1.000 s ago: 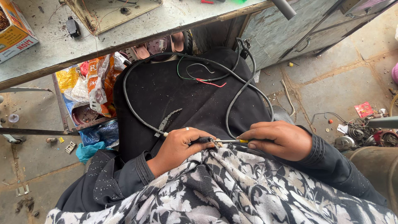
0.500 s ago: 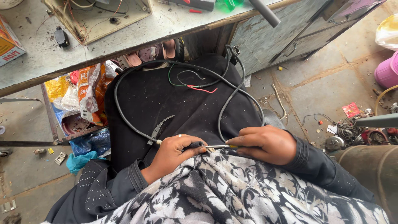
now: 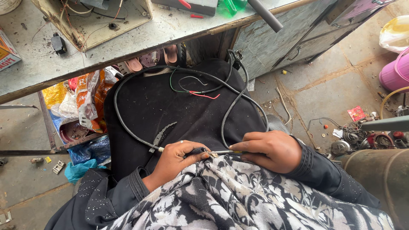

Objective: The person sits at a cluttered workbench and uses a screwdriver to manipulate a small electrical component held in their left hand. They repeatedly tighten and loosen screws on the component while handling attached wires.

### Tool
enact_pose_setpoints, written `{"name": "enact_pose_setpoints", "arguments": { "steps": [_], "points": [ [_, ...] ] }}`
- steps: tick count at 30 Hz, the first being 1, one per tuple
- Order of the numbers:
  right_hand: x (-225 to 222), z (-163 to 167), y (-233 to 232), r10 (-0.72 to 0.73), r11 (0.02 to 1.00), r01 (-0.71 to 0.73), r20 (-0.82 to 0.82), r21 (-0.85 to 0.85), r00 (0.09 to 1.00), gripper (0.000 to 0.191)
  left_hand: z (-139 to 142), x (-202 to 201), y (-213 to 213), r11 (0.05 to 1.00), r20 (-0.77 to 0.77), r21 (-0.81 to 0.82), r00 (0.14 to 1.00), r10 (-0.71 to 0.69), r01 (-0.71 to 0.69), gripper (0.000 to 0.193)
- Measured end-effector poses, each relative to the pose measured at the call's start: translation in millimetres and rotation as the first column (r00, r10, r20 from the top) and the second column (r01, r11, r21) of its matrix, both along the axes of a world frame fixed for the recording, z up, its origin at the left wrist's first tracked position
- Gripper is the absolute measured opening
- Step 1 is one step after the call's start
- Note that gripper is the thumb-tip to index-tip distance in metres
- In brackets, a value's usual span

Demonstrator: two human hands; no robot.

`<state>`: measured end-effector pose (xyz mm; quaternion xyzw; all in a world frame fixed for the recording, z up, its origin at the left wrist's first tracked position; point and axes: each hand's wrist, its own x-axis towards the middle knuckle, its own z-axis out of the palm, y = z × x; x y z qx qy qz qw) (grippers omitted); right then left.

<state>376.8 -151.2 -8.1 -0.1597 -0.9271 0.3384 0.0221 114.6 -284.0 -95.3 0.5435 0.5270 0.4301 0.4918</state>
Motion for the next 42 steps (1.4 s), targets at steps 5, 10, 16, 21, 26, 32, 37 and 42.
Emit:
{"name": "enact_pose_setpoints", "arguments": {
  "steps": [5,10,16,21,26,32,37,42],
  "points": [
    [2,-5,2,0.036,0.991,-0.037,-0.005,-0.125,0.999,0.028,5,-1,-1,0.999,-0.023,0.017,0.999,0.029,-0.029,0.019],
    [3,-9,0,0.021,0.983,-0.020,0.005,-0.185,1.000,0.029,10,-2,-2,0.998,-0.079,0.070,0.997,0.005,0.001,0.018],
    [4,-9,0,0.027,0.978,-0.028,-0.007,-0.208,1.000,0.028,9,-1,-5,0.997,-0.078,0.081,0.997,0.005,0.002,0.019],
    [6,-7,-2,0.010,0.979,-0.005,0.024,-0.205,1.000,0.029,9,1,-6,0.998,-0.061,0.062,0.998,0.018,-0.014,0.019],
    [9,-2,-1,-0.003,0.978,0.004,0.002,-0.210,1.000,0.028,15,3,-8,0.999,-0.034,0.025,0.999,0.040,-0.039,0.018],
    [7,-9,-2,0.004,0.985,-0.011,-0.044,-0.171,0.999,0.027,15,0,-11,0.991,-0.056,0.127,0.998,0.038,-0.030,0.017],
    [5,-13,-1,0.012,0.983,-0.012,-0.003,-0.183,1.000,0.027,15,-2,-11,0.997,0.029,0.071,0.999,0.019,-0.021,0.016],
    [5,-12,0,0.025,0.978,-0.029,-0.020,-0.204,0.999,0.027,15,-1,-10,0.996,-0.002,0.084,1.000,0.013,-0.013,0.017]
  ]
}}
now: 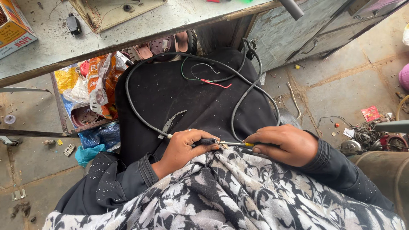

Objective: The person sits at a cluttered workbench and uses a screwdriver to manipulate a small electrical component held in their left hand. They repeatedly tighten and loosen screws on the component while handling attached wires.

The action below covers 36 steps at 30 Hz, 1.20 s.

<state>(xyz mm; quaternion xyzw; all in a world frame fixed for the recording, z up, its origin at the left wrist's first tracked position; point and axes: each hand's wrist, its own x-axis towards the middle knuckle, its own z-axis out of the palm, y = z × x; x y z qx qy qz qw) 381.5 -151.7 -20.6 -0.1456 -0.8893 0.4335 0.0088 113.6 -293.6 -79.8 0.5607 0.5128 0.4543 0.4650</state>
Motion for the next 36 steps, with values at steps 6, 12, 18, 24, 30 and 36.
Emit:
{"name": "enact_pose_setpoints", "arguments": {
  "steps": [6,12,18,24,30,36],
  "points": [
    [-2,2,-1,-0.004,0.998,0.002,0.030,0.070,1.000,0.030,-3,0,0,1.000,-0.037,0.027,0.999,0.002,-0.001,0.017],
    [-4,6,-4,-0.024,0.993,0.016,0.069,0.116,0.997,0.031,-5,1,1,1.000,-0.084,0.023,0.996,-0.013,0.015,0.017],
    [-7,7,-11,-0.020,0.957,0.016,0.011,0.289,1.000,0.035,-11,2,-1,1.000,-0.077,0.024,0.997,0.001,0.001,0.015],
    [-8,10,-17,0.005,0.917,0.034,-0.096,0.397,0.995,0.037,-17,2,-1,0.999,-0.022,-0.034,1.000,0.012,-0.012,0.016],
    [-4,17,-15,0.020,0.906,0.006,-0.057,0.423,0.998,0.040,-13,8,2,0.995,-0.061,-0.089,0.997,0.049,-0.054,0.016],
    [0,19,-12,0.063,0.873,-0.026,-0.059,0.487,0.996,0.043,-13,13,6,0.971,0.058,-0.237,0.998,0.039,-0.024,0.020]
  ]
}}
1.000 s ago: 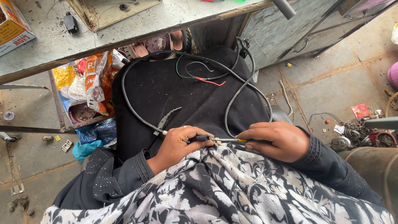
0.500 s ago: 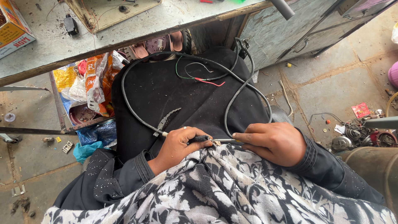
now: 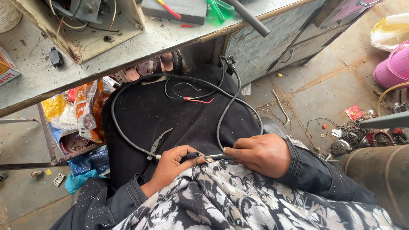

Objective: The person sits at a cluttered workbench and uses a screwdriver to manipulate a small electrical component held in their left hand. They repeatedly tighten and loosen screws on the component while handling attached wires.

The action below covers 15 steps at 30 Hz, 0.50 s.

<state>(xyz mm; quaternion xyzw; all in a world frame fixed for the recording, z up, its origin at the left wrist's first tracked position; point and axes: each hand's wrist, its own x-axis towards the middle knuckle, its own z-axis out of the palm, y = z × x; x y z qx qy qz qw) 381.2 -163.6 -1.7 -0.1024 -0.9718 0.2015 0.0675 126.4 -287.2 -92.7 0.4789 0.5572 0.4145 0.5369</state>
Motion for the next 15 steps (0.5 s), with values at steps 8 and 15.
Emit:
{"name": "enact_pose_setpoints", "arguments": {
  "steps": [8,15],
  "points": [
    [-0.2,-1.5,2.1,-0.002,0.999,0.005,-0.059,0.053,0.998,0.045,-1.0,2.8,0.4,0.984,0.167,-0.179,0.984,0.055,-0.025,0.021],
    [-1.1,-5.4,3.2,-0.081,0.995,0.078,-0.040,-0.059,0.996,0.039,2.8,-1.1,3.8,0.975,0.231,-0.218,0.969,0.091,-0.040,0.021]
  ]
}}
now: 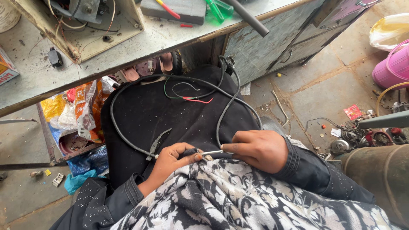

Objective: The person sits at a cluttered workbench and uses a screwdriver to manipulate a small electrical component held in their left hand. They repeatedly tighten and loosen screws on the component while handling attached wires.

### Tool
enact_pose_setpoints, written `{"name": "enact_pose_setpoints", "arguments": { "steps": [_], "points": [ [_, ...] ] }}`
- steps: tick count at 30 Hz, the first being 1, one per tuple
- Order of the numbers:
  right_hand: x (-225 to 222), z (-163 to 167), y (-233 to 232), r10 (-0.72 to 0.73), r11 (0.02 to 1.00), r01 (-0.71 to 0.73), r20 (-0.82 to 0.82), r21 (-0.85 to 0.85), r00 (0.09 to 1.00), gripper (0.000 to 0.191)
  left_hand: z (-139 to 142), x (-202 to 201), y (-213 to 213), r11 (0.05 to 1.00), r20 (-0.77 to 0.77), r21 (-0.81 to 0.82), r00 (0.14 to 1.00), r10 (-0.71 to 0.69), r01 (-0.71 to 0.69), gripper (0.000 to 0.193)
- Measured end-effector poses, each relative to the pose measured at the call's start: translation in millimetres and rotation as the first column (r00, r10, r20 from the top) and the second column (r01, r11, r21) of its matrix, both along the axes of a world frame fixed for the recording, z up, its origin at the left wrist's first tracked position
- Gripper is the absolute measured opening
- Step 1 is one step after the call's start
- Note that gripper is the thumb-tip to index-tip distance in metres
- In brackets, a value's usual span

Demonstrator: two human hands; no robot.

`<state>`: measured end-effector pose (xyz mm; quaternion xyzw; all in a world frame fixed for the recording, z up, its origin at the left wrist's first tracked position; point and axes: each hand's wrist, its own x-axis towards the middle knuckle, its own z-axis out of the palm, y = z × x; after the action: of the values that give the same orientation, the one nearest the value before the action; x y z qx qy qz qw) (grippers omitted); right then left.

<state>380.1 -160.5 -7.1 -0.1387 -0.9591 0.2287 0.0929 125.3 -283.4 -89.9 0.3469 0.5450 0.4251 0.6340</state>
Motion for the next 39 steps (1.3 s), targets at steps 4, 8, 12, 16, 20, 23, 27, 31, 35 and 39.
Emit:
{"name": "enact_pose_setpoints", "arguments": {
  "steps": [4,8,12,16,20,23,27,31,35,39],
  "points": [
    [-2,-4,-1,0.009,0.999,-0.008,0.029,-0.050,1.000,0.040,-4,-5,0,0.992,-0.074,0.123,0.997,-0.001,0.010,0.018],
    [-9,-7,-4,0.017,0.999,-0.014,0.076,-0.045,0.997,0.044,-9,-12,-3,0.997,0.027,0.072,0.999,-0.023,0.021,0.016],
    [-13,-4,-6,0.008,0.993,-0.013,0.040,0.119,0.999,0.042,-10,-14,-2,0.997,0.059,0.071,0.997,-0.040,0.036,0.015],
    [-15,-2,-7,0.028,0.956,-0.014,-0.045,0.294,0.999,0.046,-9,-13,0,0.999,0.079,0.050,0.997,-0.026,0.022,0.016],
    [-15,-3,-3,-0.001,0.961,0.017,-0.059,0.276,0.998,0.034,-12,-13,-1,0.999,0.105,0.037,0.994,0.003,-0.007,0.017],
    [-18,-7,-7,-0.165,0.976,0.169,-0.039,0.141,0.986,0.027,-14,-13,0,0.996,0.015,0.084,1.000,0.011,-0.012,0.021],
    [-30,-8,-7,-0.042,0.978,0.016,-0.121,-0.210,0.992,0.032,-12,-10,3,0.993,-0.030,0.120,0.999,-0.019,0.022,0.034],
    [-44,-17,-7,0.026,0.955,-0.090,-0.224,-0.281,0.974,0.021,-8,-4,4,0.995,0.055,0.104,0.998,-0.002,-0.004,0.045],
    [-46,-30,-2,0.004,0.934,-0.091,-0.247,-0.344,0.969,0.020,-6,-3,3,0.998,0.131,0.067,0.991,0.009,-0.017,0.051],
    [-51,-48,6,-0.124,0.825,0.002,-0.178,-0.565,0.976,0.022,-4,0,1,0.994,0.166,0.083,0.984,0.061,-0.076,0.051]
  ]
}}
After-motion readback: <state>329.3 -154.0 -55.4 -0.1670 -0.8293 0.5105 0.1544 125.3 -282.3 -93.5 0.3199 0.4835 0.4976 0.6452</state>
